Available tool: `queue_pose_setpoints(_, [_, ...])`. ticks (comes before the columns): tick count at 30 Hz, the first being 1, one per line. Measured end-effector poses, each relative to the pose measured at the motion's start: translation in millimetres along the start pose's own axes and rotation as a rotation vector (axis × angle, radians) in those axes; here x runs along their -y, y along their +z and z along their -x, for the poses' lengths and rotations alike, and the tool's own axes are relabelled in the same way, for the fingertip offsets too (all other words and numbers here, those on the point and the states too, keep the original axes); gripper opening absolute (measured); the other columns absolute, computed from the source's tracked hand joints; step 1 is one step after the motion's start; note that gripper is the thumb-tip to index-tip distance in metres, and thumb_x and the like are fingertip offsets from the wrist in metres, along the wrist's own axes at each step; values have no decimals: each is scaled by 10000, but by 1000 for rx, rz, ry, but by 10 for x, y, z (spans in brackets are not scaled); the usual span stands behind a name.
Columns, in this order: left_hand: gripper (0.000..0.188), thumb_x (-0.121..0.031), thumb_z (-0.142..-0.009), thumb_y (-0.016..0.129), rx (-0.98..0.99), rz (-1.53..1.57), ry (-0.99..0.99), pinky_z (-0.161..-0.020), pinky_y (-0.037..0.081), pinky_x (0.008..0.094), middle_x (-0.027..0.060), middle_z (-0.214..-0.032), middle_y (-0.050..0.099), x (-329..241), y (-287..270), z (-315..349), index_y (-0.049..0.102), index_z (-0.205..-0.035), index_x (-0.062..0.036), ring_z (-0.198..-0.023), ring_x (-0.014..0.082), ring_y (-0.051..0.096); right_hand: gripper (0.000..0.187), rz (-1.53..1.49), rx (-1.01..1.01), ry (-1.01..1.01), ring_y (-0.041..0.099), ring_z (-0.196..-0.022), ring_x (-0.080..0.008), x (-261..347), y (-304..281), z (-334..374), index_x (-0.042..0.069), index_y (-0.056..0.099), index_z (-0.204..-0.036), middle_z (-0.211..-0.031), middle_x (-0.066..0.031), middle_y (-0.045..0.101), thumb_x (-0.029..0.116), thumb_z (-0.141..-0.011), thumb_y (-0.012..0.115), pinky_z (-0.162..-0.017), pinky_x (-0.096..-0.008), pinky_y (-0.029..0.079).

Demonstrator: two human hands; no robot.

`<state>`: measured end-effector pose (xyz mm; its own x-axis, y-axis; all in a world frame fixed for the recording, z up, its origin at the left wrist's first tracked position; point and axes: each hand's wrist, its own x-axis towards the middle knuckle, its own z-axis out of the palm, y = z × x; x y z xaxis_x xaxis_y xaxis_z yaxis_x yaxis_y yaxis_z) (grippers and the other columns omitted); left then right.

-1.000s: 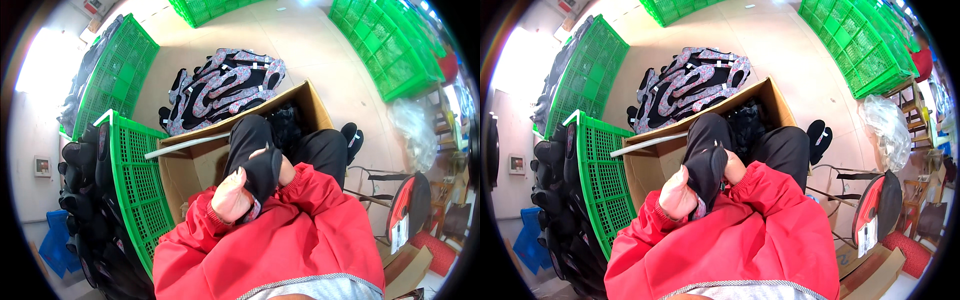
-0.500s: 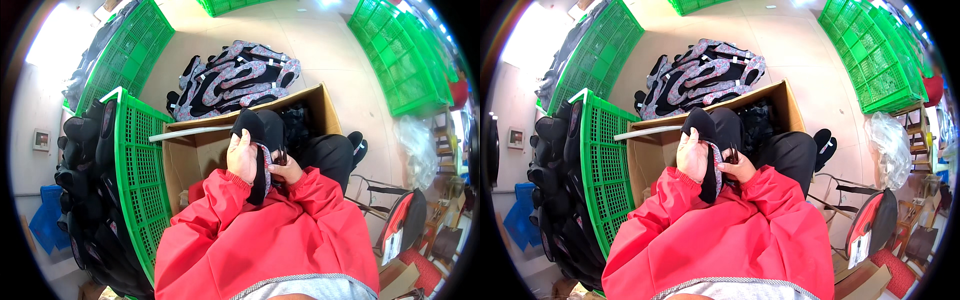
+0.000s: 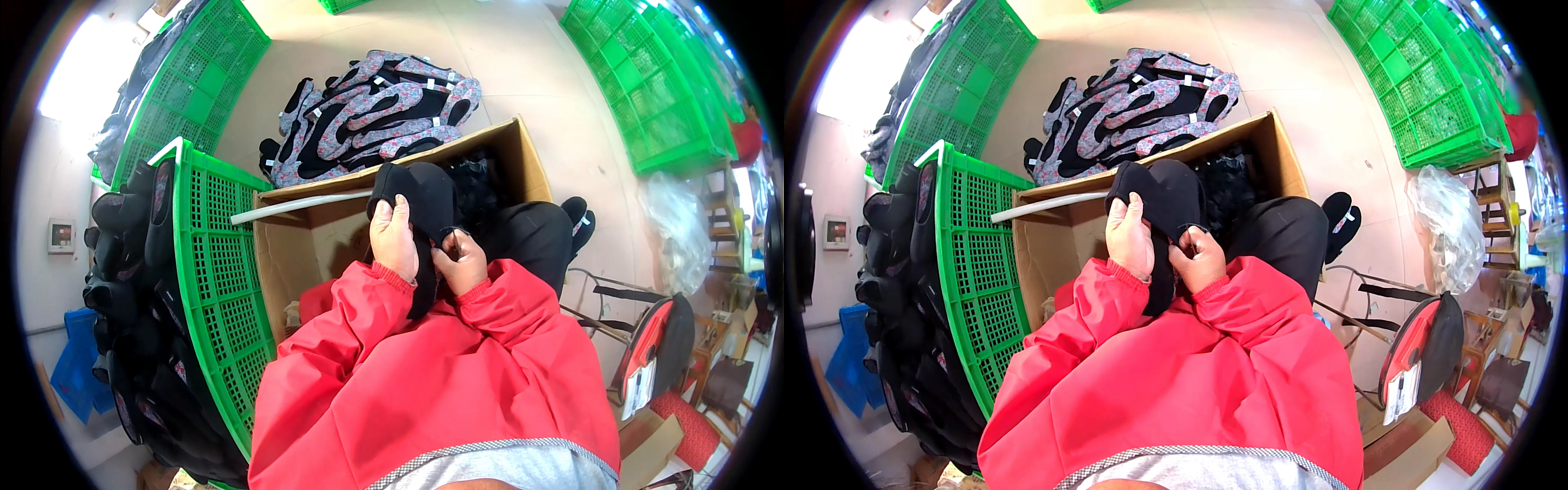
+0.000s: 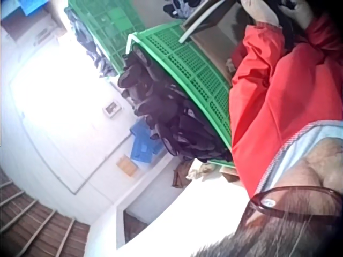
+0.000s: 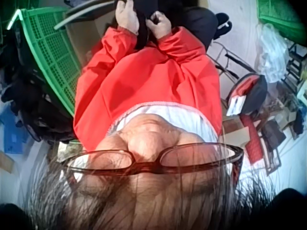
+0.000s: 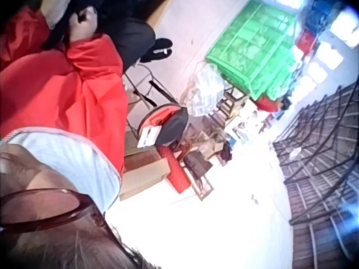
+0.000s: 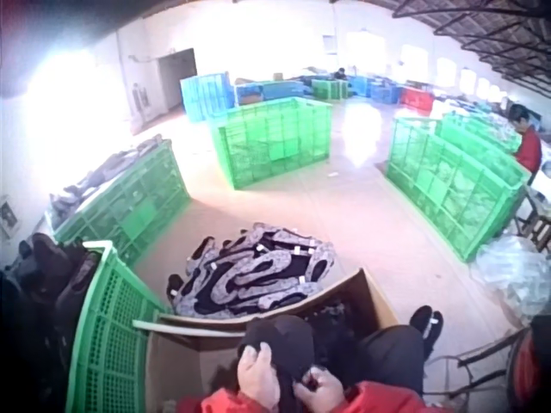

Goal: The person sits on the floor and uses scissors to trim loose threads and fabric edges from a series of floral-patterned slippers. They handle the slippers one at a time, picking them from a cardboard box, performing the trimming, and placing the finished items into a green plastic crate.

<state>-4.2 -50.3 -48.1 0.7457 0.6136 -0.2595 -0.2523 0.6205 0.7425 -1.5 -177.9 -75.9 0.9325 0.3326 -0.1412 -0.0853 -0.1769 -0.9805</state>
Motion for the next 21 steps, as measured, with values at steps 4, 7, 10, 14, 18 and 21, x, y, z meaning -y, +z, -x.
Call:
queue_pose_setpoints(4, [85,-88,-990,543,35,-15,-71,-646,410,227,-58,-876,551,-42,-45,1,555,-918,-131,-764,40,500,210,171,-51,-143,462,-598,-204,34,-15,3,33,468,-692,-635,-73,450,24,-686,678,-563,-329,382])
queue_pose_setpoints(7, [109,-63,-974,554,99,-52,-168,-825,495,282,-29,-1013,628,-134,-120,-10,607,-1057,-109,-919,94,592,220,145,-49,-148,447,-604,-211,39,-10,9,39,442,-680,-625,-72,429,24,-673,662,-564,-333,373])
queue_pose_setpoints(10, [70,-63,-970,558,2,-158,-256,-806,517,317,-22,-964,613,-312,87,84,587,-1017,-105,-894,106,597,224,101,-48,-101,427,-605,-209,133,-22,50,45,419,-672,-622,-66,401,19,-663,640,-565,-328,359])
queue_pose_setpoints(14, [60,-20,-953,557,14,-256,-243,-744,549,308,16,-922,590,-332,36,164,528,-997,-48,-843,125,620,222,73,-6,-100,406,-602,-203,139,-81,86,51,404,-665,-636,-65,385,17,-658,623,-567,-320,351])
queue_pose_setpoints(18, [134,31,-921,591,81,-445,-53,-673,561,262,33,-881,561,-245,-124,171,500,-998,-30,-779,121,619,235,88,43,-69,400,-602,-178,102,-88,78,51,399,-676,-652,-60,390,30,-684,633,-563,-314,342])
queue_pose_setpoints(21, [159,54,-910,600,118,-431,32,-657,558,241,29,-862,547,-179,-137,129,494,-990,-35,-767,108,611,190,69,155,-14,462,-644,-149,103,-176,27,42,470,-733,-699,-46,447,58,-721,659,-600,-290,389])
